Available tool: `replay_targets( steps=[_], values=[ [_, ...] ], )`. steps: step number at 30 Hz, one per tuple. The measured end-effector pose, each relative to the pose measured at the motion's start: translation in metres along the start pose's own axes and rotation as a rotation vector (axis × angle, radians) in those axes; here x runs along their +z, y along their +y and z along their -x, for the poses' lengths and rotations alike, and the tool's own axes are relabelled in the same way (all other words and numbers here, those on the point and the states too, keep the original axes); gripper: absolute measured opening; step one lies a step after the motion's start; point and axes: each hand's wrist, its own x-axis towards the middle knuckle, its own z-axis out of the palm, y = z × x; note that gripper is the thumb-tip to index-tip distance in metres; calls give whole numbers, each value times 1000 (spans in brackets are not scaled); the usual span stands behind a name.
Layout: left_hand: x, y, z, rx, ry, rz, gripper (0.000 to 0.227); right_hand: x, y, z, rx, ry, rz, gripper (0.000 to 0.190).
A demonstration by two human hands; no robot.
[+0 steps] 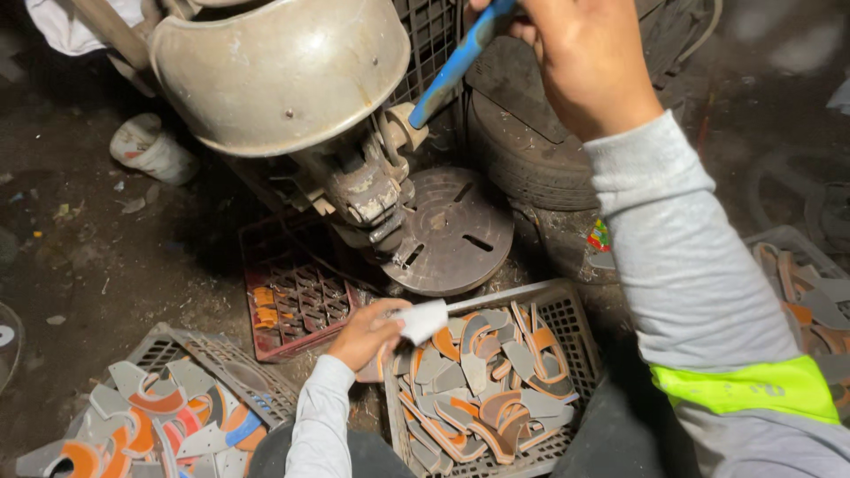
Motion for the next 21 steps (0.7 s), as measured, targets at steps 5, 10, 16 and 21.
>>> replay_targets(
  steps=[5, 10, 16, 21],
  values=[
    [-18, 2, -11, -104, 165, -239, 35, 9, -18, 12, -3, -25, -238, 17],
    [-61, 1, -38, -192, 127, -350, 20, 6, -20, 13, -18, -40, -200, 17],
    [-35, 20, -49, 69, 521, -787, 33, 10, -11, 16, -17, -6, -221, 20],
    [-19, 52, -62, 144, 556, -900, 45, 20, -1, 11, 99, 90, -129, 24]
  ],
)
